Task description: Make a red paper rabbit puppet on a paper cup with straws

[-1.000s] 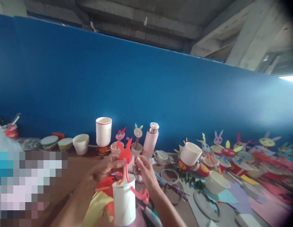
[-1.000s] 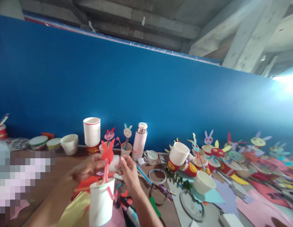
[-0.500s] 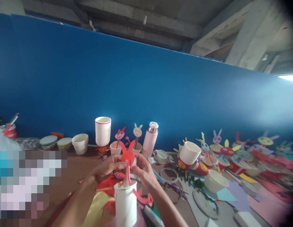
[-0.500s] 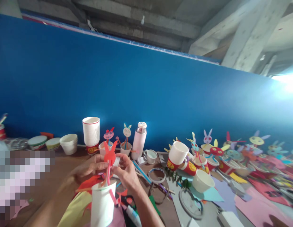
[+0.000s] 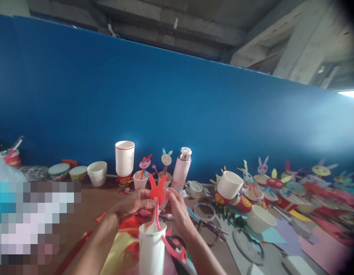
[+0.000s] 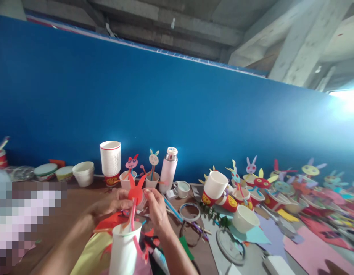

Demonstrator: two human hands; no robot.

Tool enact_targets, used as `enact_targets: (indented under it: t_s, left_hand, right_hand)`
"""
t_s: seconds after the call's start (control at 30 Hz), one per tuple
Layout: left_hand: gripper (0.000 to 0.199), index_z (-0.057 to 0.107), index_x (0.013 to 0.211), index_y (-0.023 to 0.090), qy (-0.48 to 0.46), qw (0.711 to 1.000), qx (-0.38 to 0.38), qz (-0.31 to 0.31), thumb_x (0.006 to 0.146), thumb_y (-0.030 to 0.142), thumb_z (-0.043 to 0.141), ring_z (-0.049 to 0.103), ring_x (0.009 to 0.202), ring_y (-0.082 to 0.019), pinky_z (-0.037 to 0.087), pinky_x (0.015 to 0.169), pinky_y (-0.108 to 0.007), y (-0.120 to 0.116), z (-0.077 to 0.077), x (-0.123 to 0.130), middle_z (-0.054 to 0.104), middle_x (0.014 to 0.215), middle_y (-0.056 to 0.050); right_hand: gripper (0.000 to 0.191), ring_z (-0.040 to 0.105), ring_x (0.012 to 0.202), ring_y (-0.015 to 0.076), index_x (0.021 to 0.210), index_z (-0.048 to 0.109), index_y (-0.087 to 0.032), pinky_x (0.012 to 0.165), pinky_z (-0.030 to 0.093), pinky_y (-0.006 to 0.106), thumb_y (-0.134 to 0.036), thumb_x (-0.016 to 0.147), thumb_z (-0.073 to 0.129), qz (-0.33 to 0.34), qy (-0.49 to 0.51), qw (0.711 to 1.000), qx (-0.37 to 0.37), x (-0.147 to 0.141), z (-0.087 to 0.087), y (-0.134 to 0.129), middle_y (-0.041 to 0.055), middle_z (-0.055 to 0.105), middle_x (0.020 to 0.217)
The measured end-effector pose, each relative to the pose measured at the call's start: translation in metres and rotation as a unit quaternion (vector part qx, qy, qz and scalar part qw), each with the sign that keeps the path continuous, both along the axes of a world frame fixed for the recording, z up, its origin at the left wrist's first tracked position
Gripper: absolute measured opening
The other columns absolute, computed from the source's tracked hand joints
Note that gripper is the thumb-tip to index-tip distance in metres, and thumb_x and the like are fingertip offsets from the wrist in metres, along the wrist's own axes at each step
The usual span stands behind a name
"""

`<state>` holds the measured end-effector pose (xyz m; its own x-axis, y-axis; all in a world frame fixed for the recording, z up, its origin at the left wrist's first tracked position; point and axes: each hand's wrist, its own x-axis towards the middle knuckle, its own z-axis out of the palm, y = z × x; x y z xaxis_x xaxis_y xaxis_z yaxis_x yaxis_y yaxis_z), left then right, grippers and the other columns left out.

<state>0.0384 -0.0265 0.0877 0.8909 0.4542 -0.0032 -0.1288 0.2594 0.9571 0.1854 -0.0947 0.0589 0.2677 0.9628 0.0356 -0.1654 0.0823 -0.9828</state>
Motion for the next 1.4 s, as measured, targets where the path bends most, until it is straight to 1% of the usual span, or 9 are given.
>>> enact_targets:
  t_s: [0.2, 0.4, 0.6, 0.73, 0.87, 0.97, 1.17, 1.27, 1.4]
  left_hand:
    - [0.016, 0.066, 0.073, 0.01, 0.007, 1.0, 0.02, 0.003, 0.067, 0.024, 0.066, 0.049, 0.055, -0.01, 0.035, 0.054, -0.022, 0.002, -0.011, 0.004, 0.058, 0.063, -0.004]
    - [0.018, 0.067, 0.077, 0.011, 0.012, 1.0, -0.017, -0.008, 0.067, 0.026, 0.066, 0.055, 0.06, -0.014, 0.04, 0.059, -0.025, 0.0, -0.008, 0.005, 0.061, 0.065, -0.005]
    - [0.019, 0.068, 0.081, 0.011, -0.026, 0.999, -0.031, -0.004, 0.069, 0.026, 0.065, 0.059, 0.068, -0.017, 0.042, 0.065, -0.027, 0.004, -0.004, -0.001, 0.065, 0.068, -0.007]
    - [0.017, 0.067, 0.084, 0.01, -0.026, 0.999, -0.039, 0.002, 0.072, 0.021, 0.062, 0.06, 0.067, -0.018, 0.043, 0.062, -0.027, 0.006, -0.005, -0.004, 0.066, 0.071, -0.009]
    - [0.019, 0.067, 0.085, 0.011, -0.026, 0.998, -0.049, 0.011, 0.07, 0.021, 0.065, 0.061, 0.075, -0.021, 0.044, 0.07, -0.032, 0.004, -0.003, -0.003, 0.067, 0.077, -0.01]
    - [0.02, 0.068, 0.084, 0.011, -0.026, 0.999, -0.044, 0.016, 0.068, 0.023, 0.066, 0.062, 0.07, -0.021, 0.044, 0.069, -0.032, 0.004, -0.004, -0.002, 0.067, 0.074, -0.01]
    - [0.019, 0.068, 0.083, 0.011, -0.005, 0.999, -0.034, 0.022, 0.069, 0.023, 0.065, 0.063, 0.065, -0.021, 0.045, 0.062, -0.03, 0.005, -0.004, -0.003, 0.068, 0.067, -0.01]
    - [0.017, 0.068, 0.082, 0.011, -0.005, 0.999, -0.044, 0.026, 0.07, 0.021, 0.064, 0.062, 0.062, -0.019, 0.044, 0.06, -0.028, 0.003, 0.001, -0.003, 0.068, 0.066, -0.01]
    - [0.017, 0.068, 0.082, 0.01, -0.017, 0.999, -0.044, 0.021, 0.069, 0.021, 0.065, 0.062, 0.064, -0.019, 0.043, 0.058, -0.026, 0.0, 0.006, -0.002, 0.068, 0.07, -0.01]
  right_hand:
    - [0.033, 0.05, 0.044, 0.0109, 0.078, 0.058, -0.016, 0.036, 0.04, 0.018, -0.047, 0.076, 0.046, -0.024, 0.035, 0.999, -0.008, -0.003, 0.001, -0.002, -0.0002, 0.055, 0.059]
    - [0.049, 0.052, 0.043, 0.011, 0.096, 0.059, -0.015, 0.04, 0.042, 0.022, -0.057, 0.076, 0.044, 0.064, 0.023, 0.998, -0.019, 0.005, 0.01, -0.004, 0.0023, 0.059, 0.062]
    - [0.053, 0.058, 0.07, 0.0134, 0.116, 0.047, -0.023, 0.055, 0.044, 0.021, -0.032, 0.067, 0.066, 0.151, -0.022, 0.988, 0.019, 0.015, 0.016, -0.009, 0.002, 0.061, 0.087]
    - [0.047, 0.056, 0.076, 0.0143, 0.109, 0.051, -0.02, 0.066, 0.044, 0.024, -0.024, 0.065, 0.067, 0.123, -0.039, 0.99, 0.054, 0.015, 0.012, -0.006, 0.0012, 0.061, 0.083]
    - [0.034, 0.055, 0.06, 0.0113, 0.105, 0.051, -0.019, 0.057, 0.044, 0.023, -0.027, 0.073, 0.057, 0.106, -0.017, 0.993, 0.046, 0.013, 0.007, -0.003, -0.0006, 0.059, 0.074]
    - [0.027, 0.054, 0.054, 0.0111, 0.1, 0.052, -0.018, 0.053, 0.044, 0.023, -0.032, 0.076, 0.05, 0.084, 0.008, 0.996, 0.04, 0.01, 0.003, 0.0, -0.0011, 0.058, 0.068]
    - [0.031, 0.055, 0.053, 0.0118, 0.093, 0.052, -0.017, 0.053, 0.044, 0.024, -0.043, 0.078, 0.044, 0.075, 0.054, 0.996, 0.011, 0.008, -0.01, 0.008, -0.0017, 0.055, 0.063]
    - [0.032, 0.056, 0.059, 0.0127, 0.091, 0.053, -0.017, 0.054, 0.043, 0.024, -0.044, 0.077, 0.05, 0.071, 0.028, 0.997, 0.019, 0.009, -0.008, 0.006, 0.0005, 0.057, 0.07]
    - [0.041, 0.057, 0.067, 0.0136, 0.104, 0.05, -0.019, 0.061, 0.045, 0.025, -0.031, 0.068, 0.064, 0.078, 0.009, 0.994, 0.072, 0.007, 0.005, -0.001, 0.0019, 0.06, 0.082]
